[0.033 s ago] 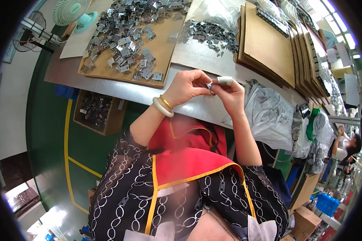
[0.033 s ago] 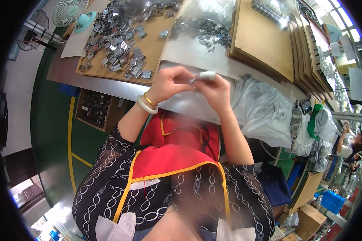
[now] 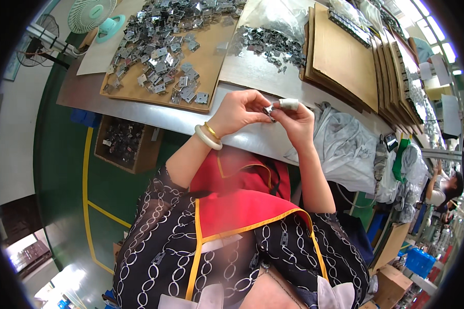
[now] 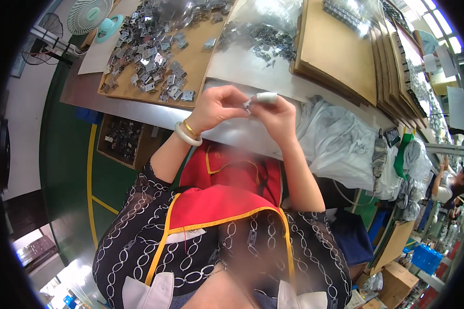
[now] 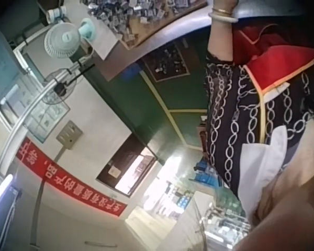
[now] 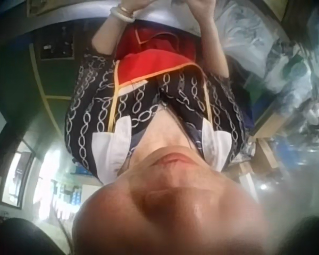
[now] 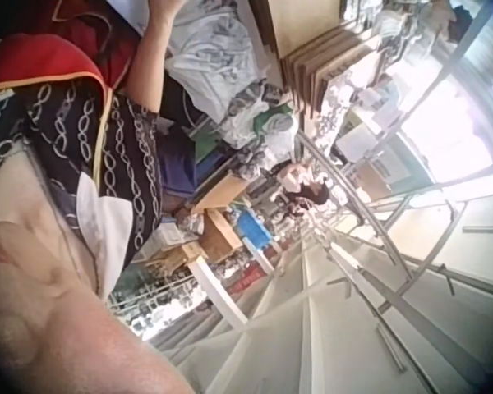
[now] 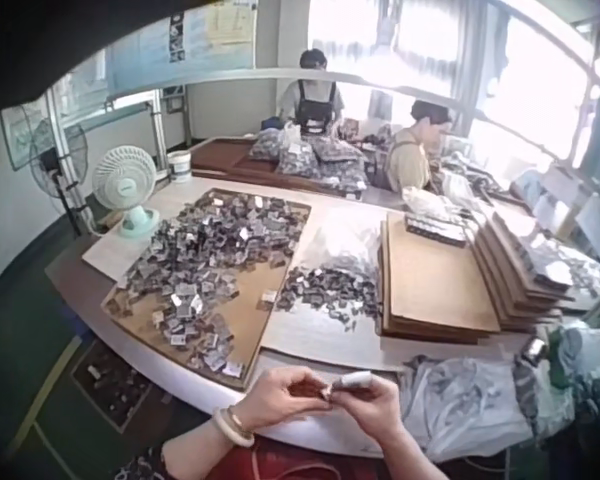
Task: Assembling small metal and plastic components into sets at a factory workstation.
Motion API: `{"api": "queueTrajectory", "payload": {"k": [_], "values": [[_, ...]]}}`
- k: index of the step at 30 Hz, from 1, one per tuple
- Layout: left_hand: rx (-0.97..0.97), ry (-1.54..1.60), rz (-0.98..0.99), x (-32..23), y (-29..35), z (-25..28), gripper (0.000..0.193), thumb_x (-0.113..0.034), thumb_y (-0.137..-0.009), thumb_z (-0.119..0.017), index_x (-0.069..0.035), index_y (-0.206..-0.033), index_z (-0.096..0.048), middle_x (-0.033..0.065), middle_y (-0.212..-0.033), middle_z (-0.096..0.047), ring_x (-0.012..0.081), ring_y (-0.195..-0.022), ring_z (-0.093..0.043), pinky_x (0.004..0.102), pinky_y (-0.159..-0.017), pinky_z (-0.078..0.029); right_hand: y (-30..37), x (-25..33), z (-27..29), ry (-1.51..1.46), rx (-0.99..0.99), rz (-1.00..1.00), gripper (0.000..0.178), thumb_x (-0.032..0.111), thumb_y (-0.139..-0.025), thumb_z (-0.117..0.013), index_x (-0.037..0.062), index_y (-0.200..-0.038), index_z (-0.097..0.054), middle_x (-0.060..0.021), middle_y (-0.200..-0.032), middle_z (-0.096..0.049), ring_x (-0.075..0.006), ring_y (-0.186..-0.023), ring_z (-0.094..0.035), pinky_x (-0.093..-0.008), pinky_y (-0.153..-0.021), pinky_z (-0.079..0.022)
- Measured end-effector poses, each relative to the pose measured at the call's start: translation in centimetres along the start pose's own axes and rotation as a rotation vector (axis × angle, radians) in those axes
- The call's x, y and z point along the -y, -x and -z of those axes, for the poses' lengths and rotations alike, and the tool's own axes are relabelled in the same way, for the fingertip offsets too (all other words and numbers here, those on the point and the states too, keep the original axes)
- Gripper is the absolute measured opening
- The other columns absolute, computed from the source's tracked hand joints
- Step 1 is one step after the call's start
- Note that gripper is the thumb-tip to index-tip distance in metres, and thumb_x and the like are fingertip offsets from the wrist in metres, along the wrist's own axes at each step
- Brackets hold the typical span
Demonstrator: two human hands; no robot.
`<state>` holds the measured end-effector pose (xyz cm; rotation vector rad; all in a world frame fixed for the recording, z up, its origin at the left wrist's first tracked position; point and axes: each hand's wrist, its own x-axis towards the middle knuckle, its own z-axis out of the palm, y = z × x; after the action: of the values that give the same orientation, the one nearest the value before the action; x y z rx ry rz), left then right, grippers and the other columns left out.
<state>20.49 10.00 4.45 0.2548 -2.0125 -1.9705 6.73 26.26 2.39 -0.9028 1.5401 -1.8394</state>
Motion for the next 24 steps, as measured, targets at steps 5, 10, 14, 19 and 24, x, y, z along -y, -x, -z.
{"api": "queueTrajectory", "payload": {"k": [5,10,14,19,24], "values": [[0.052,0.44,0.301,0.9,0.7,-0.1,0.015,-0.005,-0.092,-0.076,0.002,-0.099,-0.065,0.0131,-0.092,-0.074,0.0214,-0.084,-0.075,0.0324,-0.075,-0.063,0.6,-0.4,0.6,0.07,0.037,-0.034,0.017,-0.006,-0.089,-0.074,-0.0021,-0.106,-0.072,-0.0079,-0.099,-0.076,-0.014,-0.09,-0.072,-0.0289,-0.081,-0.06],[0.083,0.591,0.345,1.0,1.0,-0.8,0.015,-0.008,-0.093,-0.076,0.001,-0.098,-0.065,0.011,-0.09,-0.073,0.0199,-0.082,-0.075,0.0304,-0.074,-0.063,0.4,-0.1,1.8,-0.118,0.052,-0.107,0.017,-0.01,-0.086,-0.073,-0.0013,-0.101,-0.072,-0.0069,-0.096,-0.074,-0.0143,-0.086,-0.071,-0.0287,-0.079,-0.059],[0.065,0.717,0.298,-0.1,0.6,-1.7,0.01,-0.006,-0.094,-0.073,-0.001,-0.1,-0.067,0.0043,-0.089,-0.07,0.0135,-0.079,-0.068,0.0287,-0.075,-0.057,0.2,2.0,0.8,-0.108,-0.029,0.021,0.02,-0.014,-0.085,-0.072,0.0009,-0.098,-0.07,-0.0065,-0.096,-0.072,-0.0166,-0.087,-0.07,-0.029,-0.079,-0.058],[0.052,0.517,0.113,-1.4,0.0,-2.3,0.01,-0.005,-0.095,-0.072,0.002,-0.1,-0.066,0.0066,-0.088,-0.07,0.015,-0.081,-0.071,0.0287,-0.075,-0.059,1.9,1.8,-0.7,-0.118,-0.086,0.265,0.021,-0.013,-0.09,-0.066,0.0053,-0.1,-0.066,-0.0077,-0.098,-0.068,-0.0202,-0.09,-0.067,-0.0316,-0.079,-0.055],[0.057,0.449,0.118,-1.9,0.3,-2.7,0.009,-0.004,-0.095,-0.071,0.001,-0.1,-0.066,0.0061,-0.089,-0.07,0.0142,-0.081,-0.069,0.0289,-0.077,-0.057,2.6,0.6,-1.0,-0.393,-0.172,0.112,0.022,-0.011,-0.093,-0.064,0.0059,-0.107,-0.063,-0.0078,-0.104,-0.068,-0.0193,-0.093,-0.067,-0.0319,-0.082,-0.055]]}}
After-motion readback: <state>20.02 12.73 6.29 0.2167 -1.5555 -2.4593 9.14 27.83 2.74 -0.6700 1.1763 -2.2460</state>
